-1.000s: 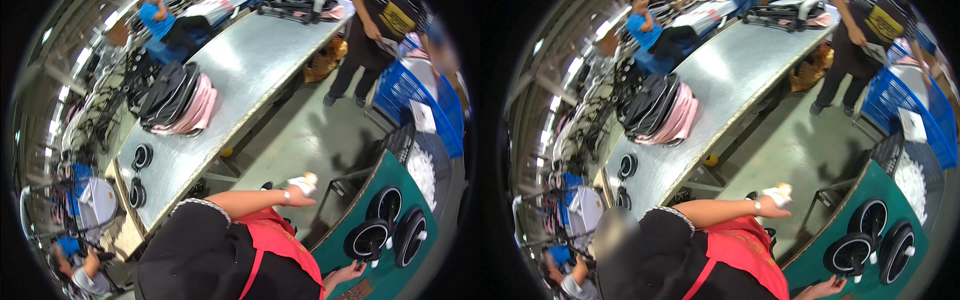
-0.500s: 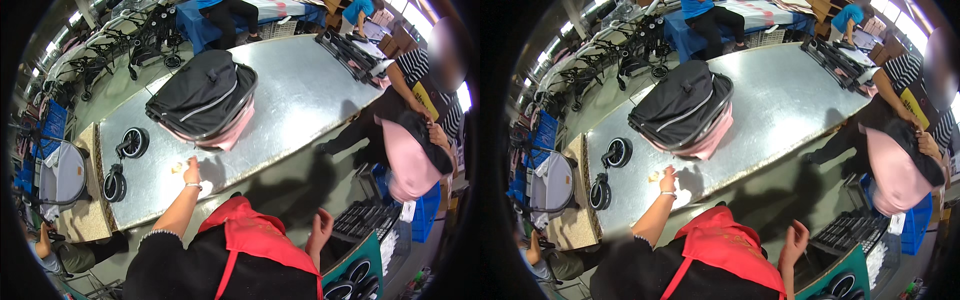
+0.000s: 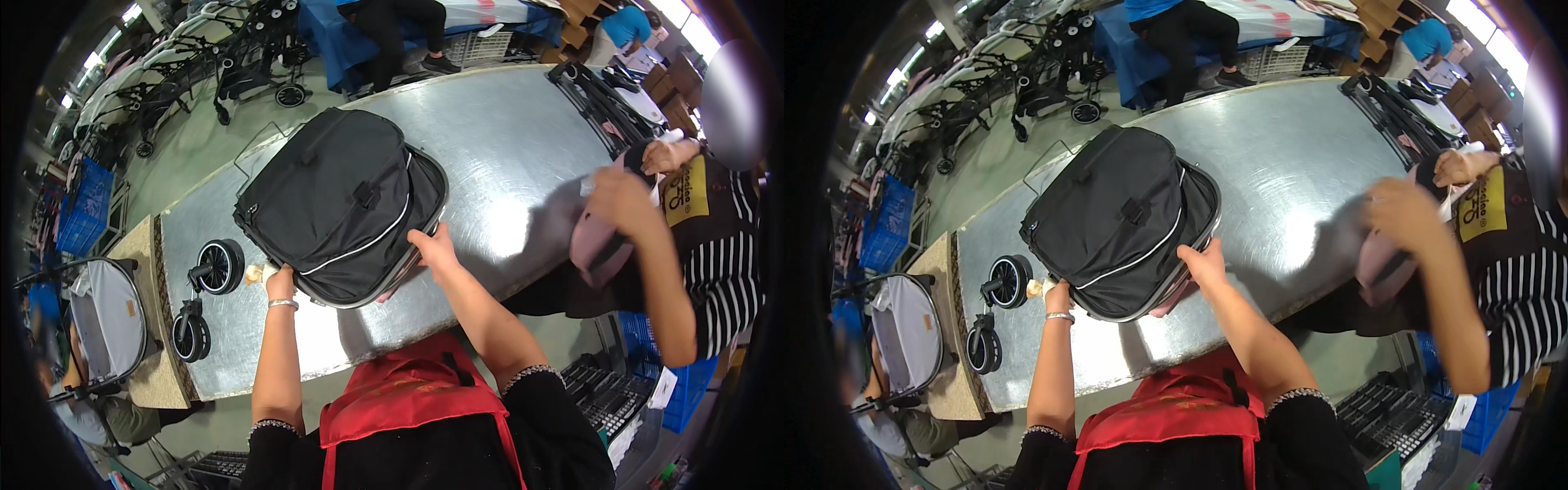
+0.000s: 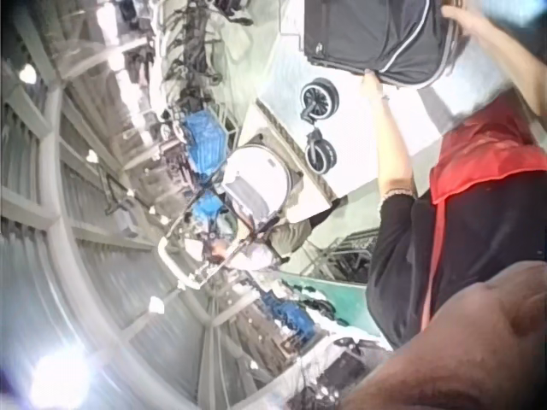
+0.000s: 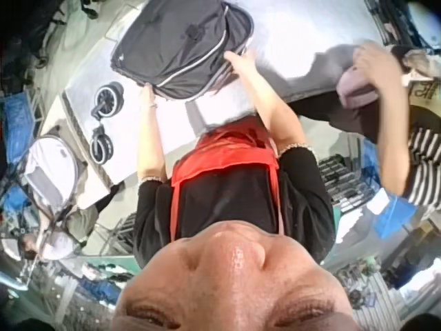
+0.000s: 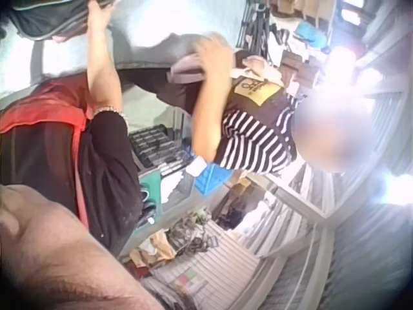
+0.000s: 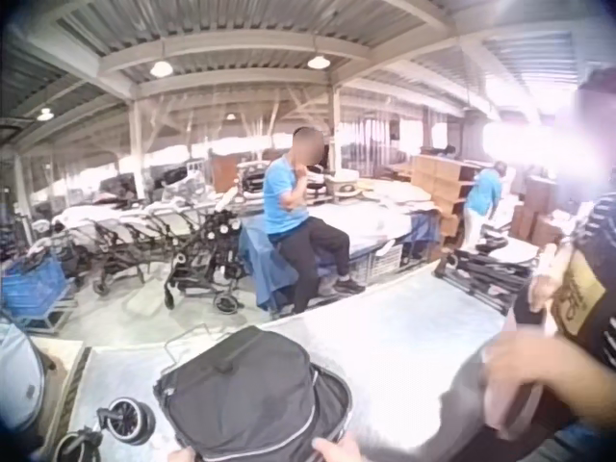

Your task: The person assembles small black wheels by inserting white plastic spacers into the wheel hubs and attaching them to axle assemblies. They repeatedly pick up wheels and spacers from a green workbench, fit the parts together, and place the completed wheel assemblies on the table.

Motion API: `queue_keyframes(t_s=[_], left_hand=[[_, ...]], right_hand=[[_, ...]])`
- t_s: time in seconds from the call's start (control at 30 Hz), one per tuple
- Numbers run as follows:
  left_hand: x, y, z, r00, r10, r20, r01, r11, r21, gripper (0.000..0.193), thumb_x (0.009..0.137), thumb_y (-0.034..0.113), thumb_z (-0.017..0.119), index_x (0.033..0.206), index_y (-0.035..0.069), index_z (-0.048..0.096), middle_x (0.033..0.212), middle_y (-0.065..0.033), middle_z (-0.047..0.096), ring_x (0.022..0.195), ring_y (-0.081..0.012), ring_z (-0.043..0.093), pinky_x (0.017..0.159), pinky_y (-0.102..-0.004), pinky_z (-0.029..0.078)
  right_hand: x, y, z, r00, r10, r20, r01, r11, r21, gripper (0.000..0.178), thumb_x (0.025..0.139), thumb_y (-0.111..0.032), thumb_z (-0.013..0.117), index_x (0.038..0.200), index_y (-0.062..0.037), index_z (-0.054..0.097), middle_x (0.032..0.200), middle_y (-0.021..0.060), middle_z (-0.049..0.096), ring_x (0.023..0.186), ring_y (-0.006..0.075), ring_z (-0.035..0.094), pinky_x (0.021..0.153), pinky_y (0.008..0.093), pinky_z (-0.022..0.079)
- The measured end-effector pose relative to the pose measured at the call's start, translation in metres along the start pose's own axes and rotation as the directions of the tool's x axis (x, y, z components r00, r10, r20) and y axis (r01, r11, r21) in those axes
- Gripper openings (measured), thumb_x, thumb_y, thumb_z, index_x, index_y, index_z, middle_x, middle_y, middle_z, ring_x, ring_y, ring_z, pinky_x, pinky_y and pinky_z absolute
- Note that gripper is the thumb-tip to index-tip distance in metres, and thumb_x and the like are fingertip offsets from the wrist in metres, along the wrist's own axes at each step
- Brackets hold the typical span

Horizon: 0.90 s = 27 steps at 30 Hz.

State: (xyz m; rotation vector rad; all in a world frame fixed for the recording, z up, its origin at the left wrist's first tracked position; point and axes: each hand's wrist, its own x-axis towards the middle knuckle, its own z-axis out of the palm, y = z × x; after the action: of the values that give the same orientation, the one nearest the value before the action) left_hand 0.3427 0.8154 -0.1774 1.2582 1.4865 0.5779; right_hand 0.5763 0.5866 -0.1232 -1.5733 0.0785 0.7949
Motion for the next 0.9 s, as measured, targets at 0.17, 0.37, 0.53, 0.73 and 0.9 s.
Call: queue_keyframes(t_s=[0.17, 0.37, 0.53, 0.73, 0.9], left_hand=[[-0.03, 0.007, 0.019, 1.0, 0.006, 0.002, -0.007, 0.967, 0.254, 0.043, 0.077, 0.039, 0.066, 0.065, -0.002, 0.065, 0.061, -0.0097, 0.062, 0.052, -0.0191, 0.058, 0.052, -0.0331, 0.045], [-0.055, 0.007, 0.125, 0.92, -0.111, 0.376, -0.017, 0.947, 0.32, 0.056, 0.073, 0.055, 0.075, 0.087, 0.001, 0.076, 0.073, -0.0085, 0.068, 0.068, -0.0152, 0.062, 0.065, -0.0305, 0.049], [-0.111, 0.034, 0.147, 0.653, 0.439, 0.617, -0.551, 0.834, -0.01, 0.052, 0.084, 0.04, 0.069, 0.118, 0.003, 0.058, 0.108, -0.0171, 0.062, 0.106, -0.0314, 0.058, 0.091, -0.0383, 0.046], [-0.035, -0.085, -0.034, 0.765, 0.643, -0.02, -0.465, 0.574, 0.674, 0.074, 0.067, 0.042, 0.079, 0.125, 0.004, 0.053, 0.121, -0.0205, 0.056, 0.113, -0.0371, 0.054, 0.1, -0.042, 0.042], [0.023, -0.15, -0.224, 0.825, 0.512, -0.239, 0.042, 0.367, 0.929, 0.073, 0.069, 0.034, 0.074, 0.13, 0.005, 0.045, 0.116, -0.0194, 0.055, 0.104, -0.0385, 0.056, 0.092, -0.0428, 0.045]], right_hand=[[-0.006, 0.011, -0.035, 0.998, -0.061, 0.026, 0.056, 0.984, 0.171, 0.059, 0.078, -0.009, 0.068, 0.128, 0.0002, 0.037, 0.119, 0.0098, 0.052, 0.104, 0.0177, 0.053, 0.086, 0.0338, 0.047], [-0.016, 0.028, -0.156, 0.971, -0.106, -0.215, 0.13, 0.986, 0.1, 0.045, 0.092, -0.047, 0.057, 0.118, -0.0116, 0.049, 0.111, 0.0049, 0.052, 0.095, 0.0186, 0.052, 0.083, 0.0422, 0.047], [-0.04, 0.082, -0.22, 0.98, 0.041, -0.195, -0.039, 0.999, 0.013, 0.032, 0.097, -0.042, 0.051, 0.103, -0.01, 0.055, 0.083, -0.0005, 0.052, 0.068, 0.0113, 0.051, 0.063, 0.0289, 0.045], [-0.048, 0.129, -0.121, 0.858, 0.0, 0.514, 0.223, 0.901, -0.373, 0.02, 0.094, -0.015, 0.062, 0.11, -0.0048, 0.058, 0.089, 0.002, 0.06, 0.08, 0.0101, 0.055, 0.072, 0.025, 0.047], [-0.047, 0.111, 0.054, 0.602, -0.024, 0.798, 0.62, 0.644, -0.448, 0.024, 0.089, -0.013, 0.065, 0.109, -0.0027, 0.06, 0.097, 0.0106, 0.065, 0.089, 0.0216, 0.062, 0.078, 0.0313, 0.05]])
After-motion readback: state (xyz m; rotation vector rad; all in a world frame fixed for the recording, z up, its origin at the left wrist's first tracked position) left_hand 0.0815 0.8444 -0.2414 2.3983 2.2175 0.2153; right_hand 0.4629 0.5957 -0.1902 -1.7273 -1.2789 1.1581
